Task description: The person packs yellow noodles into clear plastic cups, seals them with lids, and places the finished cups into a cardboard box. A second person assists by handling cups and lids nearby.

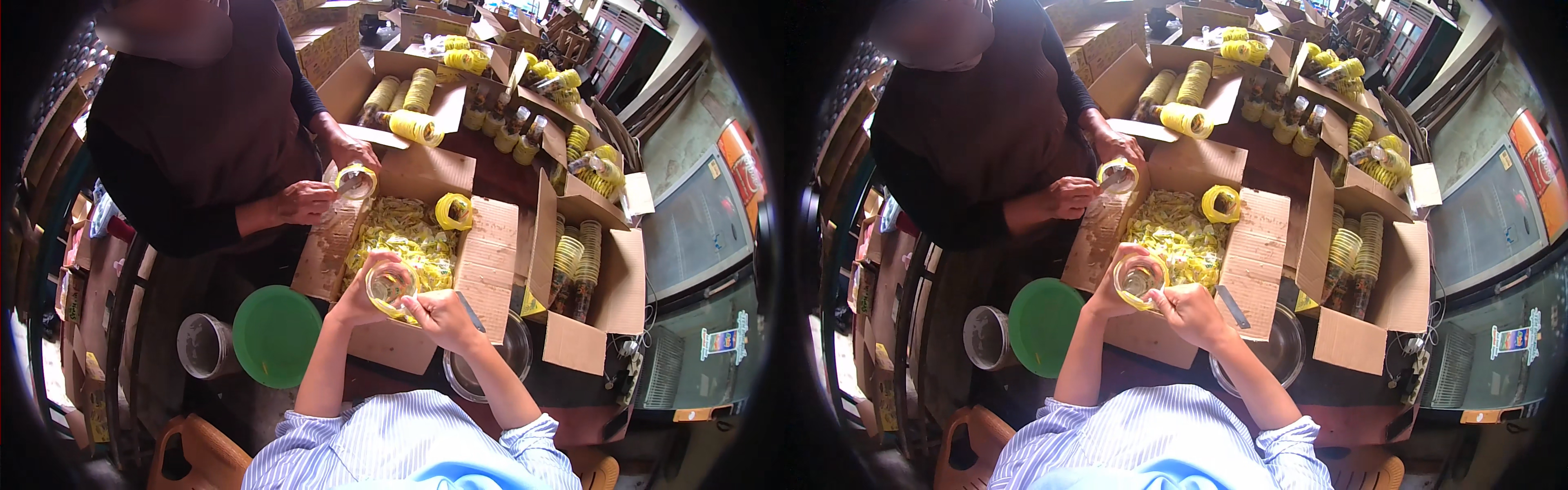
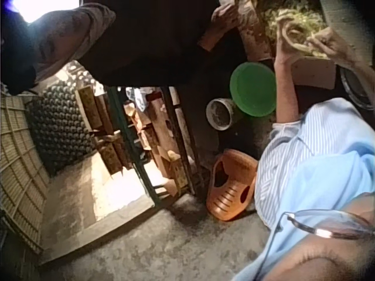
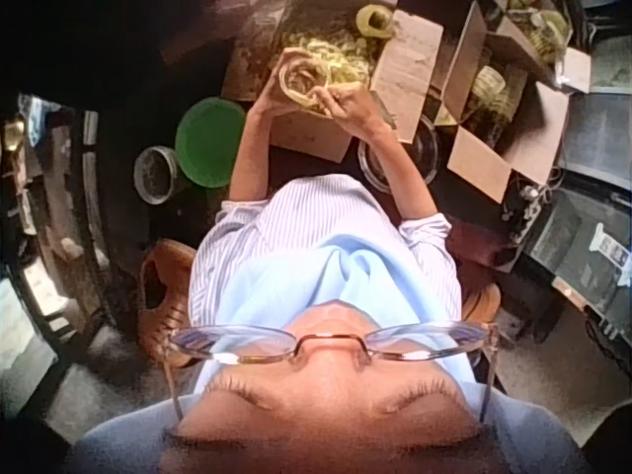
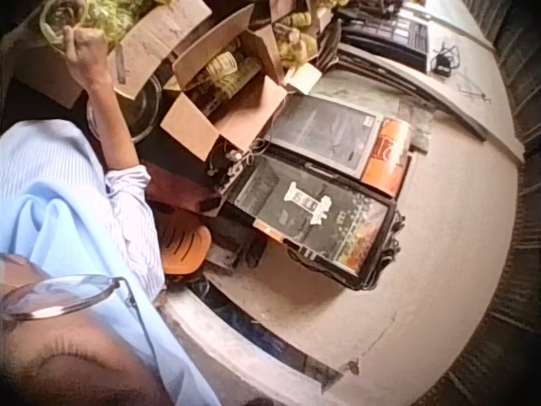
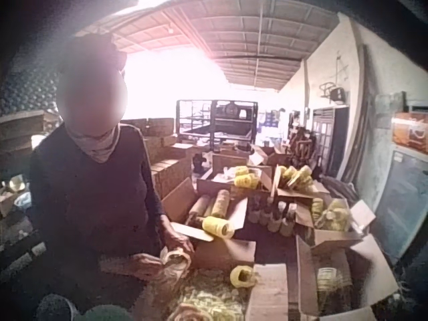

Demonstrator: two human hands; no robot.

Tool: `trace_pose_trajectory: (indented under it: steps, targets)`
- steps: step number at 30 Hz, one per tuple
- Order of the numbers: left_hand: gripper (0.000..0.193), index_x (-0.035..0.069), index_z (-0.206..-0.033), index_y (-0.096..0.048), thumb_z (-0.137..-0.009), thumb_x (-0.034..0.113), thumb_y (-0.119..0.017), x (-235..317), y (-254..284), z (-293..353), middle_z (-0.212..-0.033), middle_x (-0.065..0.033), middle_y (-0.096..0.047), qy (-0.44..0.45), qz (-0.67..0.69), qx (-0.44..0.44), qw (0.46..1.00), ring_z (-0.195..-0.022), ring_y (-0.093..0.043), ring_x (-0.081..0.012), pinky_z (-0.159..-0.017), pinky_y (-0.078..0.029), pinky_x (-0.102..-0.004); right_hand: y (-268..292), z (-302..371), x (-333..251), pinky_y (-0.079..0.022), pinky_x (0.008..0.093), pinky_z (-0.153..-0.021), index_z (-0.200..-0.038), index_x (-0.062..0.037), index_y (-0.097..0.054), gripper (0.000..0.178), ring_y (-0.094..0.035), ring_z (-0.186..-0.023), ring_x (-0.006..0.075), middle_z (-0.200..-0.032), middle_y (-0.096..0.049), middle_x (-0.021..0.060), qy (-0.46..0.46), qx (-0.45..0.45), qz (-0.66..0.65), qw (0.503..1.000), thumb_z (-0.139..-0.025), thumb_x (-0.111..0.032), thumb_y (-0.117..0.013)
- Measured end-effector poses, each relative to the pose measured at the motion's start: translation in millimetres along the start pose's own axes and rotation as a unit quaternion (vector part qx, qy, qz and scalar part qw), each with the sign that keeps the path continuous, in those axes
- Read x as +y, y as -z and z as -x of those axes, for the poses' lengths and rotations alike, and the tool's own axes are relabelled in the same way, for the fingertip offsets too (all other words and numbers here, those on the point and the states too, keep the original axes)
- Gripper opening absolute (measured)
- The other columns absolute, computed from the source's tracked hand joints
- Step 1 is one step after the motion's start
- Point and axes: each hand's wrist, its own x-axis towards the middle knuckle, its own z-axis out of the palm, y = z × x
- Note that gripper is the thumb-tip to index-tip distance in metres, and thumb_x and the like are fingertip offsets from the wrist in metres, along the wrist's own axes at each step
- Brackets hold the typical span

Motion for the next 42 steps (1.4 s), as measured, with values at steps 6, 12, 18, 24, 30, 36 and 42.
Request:
trace_pose_trajectory:
  steps: [6,12,18,24,30,36,42]
  targets:
    - [0.071,0.006,-0.119,-0.037,-0.060,0.006,-0.077,-2.4,-17.1,9.5,-0.107,-0.0115,-0.052,0.114,-0.017,0.074,0.991,-0.098,-0.054,-0.0235,-0.084,-0.045,-0.0347,-9.3,0.0,10.5,-0.037,0.0353,-0.045,-0.068,0.0026,-0.060,0.034,-0.047,-0.041,0.0241,-0.051,-0.050,0.0187,-0.112,0.040,-0.050,0.992,-0.086,-0.026,-0.056]
    - [0.054,0.008,-0.109,-0.048,-0.063,0.012,-0.077,8.9,-42.7,19.3,-0.102,-0.0122,-0.051,-0.036,-0.305,0.240,0.921,-0.092,-0.052,-0.0300,-0.079,-0.042,-0.0416,-20.5,2.3,8.9,-0.040,0.0384,-0.046,-0.064,-0.0023,-0.061,0.039,-0.053,-0.044,0.0278,-0.050,-0.052,0.0154,-0.140,0.093,0.052,0.984,-0.084,-0.035,-0.057]
    - [0.052,0.009,-0.105,-0.046,-0.064,0.016,-0.078,10.1,-38.7,16.9,-0.100,-0.0121,-0.049,-0.074,-0.335,0.231,0.910,-0.092,-0.051,-0.0287,-0.080,-0.040,-0.0415,-24.5,2.4,3.4,-0.041,0.0416,-0.046,-0.064,-0.0062,-0.063,0.038,-0.057,-0.049,0.0322,-0.051,-0.055,0.0156,-0.132,0.134,0.108,0.976,-0.086,-0.036,-0.054]
    - [0.043,0.012,-0.105,-0.052,-0.067,0.015,-0.073,19.9,-43.9,13.8,-0.110,-0.0097,-0.052,-0.128,-0.348,0.288,0.883,-0.097,-0.053,-0.0279,-0.087,-0.037,-0.0463,-33.5,1.7,7.7,-0.042,0.0417,-0.048,-0.068,-0.0045,-0.065,0.035,-0.057,-0.051,0.0344,-0.053,-0.055,0.0182,-0.138,0.169,0.027,0.976,-0.087,-0.031,-0.053]
    - [0.036,0.010,-0.092,-0.043,-0.071,0.017,-0.070,10.0,-41.1,8.2,-0.108,-0.0155,-0.056,-0.153,-0.281,0.330,0.888,-0.092,-0.056,-0.0294,-0.082,-0.040,-0.0452,-47.3,3.5,2.7,-0.040,0.0413,-0.047,-0.069,-0.0011,-0.064,0.033,-0.055,-0.049,0.0352,-0.054,-0.054,0.0199,-0.068,0.193,-0.013,0.979,-0.088,-0.026,-0.053]
    - [0.049,0.008,-0.089,-0.030,-0.066,-0.004,-0.071,-10.9,-39.6,-1.0,-0.100,-0.0197,-0.056,-0.117,-0.128,0.285,0.943,-0.083,-0.057,-0.0227,-0.071,-0.049,-0.0322,-47.7,7.8,-3.9,-0.034,0.0327,-0.043,-0.072,0.0016,-0.063,0.030,-0.044,-0.045,0.0163,-0.049,-0.048,0.0118,-0.046,0.210,-0.068,0.974,-0.091,-0.019,-0.051]
    - [0.049,0.007,-0.090,-0.031,-0.066,0.002,-0.074,-11.9,-40.4,-4.0,-0.089,-0.0163,-0.061,-0.078,0.006,0.263,0.962,-0.076,-0.058,-0.0250,-0.065,-0.048,-0.0351,-55.0,7.9,-2.8,-0.030,0.0285,-0.043,-0.070,0.0022,-0.061,0.030,-0.034,-0.046,0.0072,-0.047,-0.040,0.0042,-0.016,0.229,-0.111,0.967,-0.092,-0.016,-0.051]
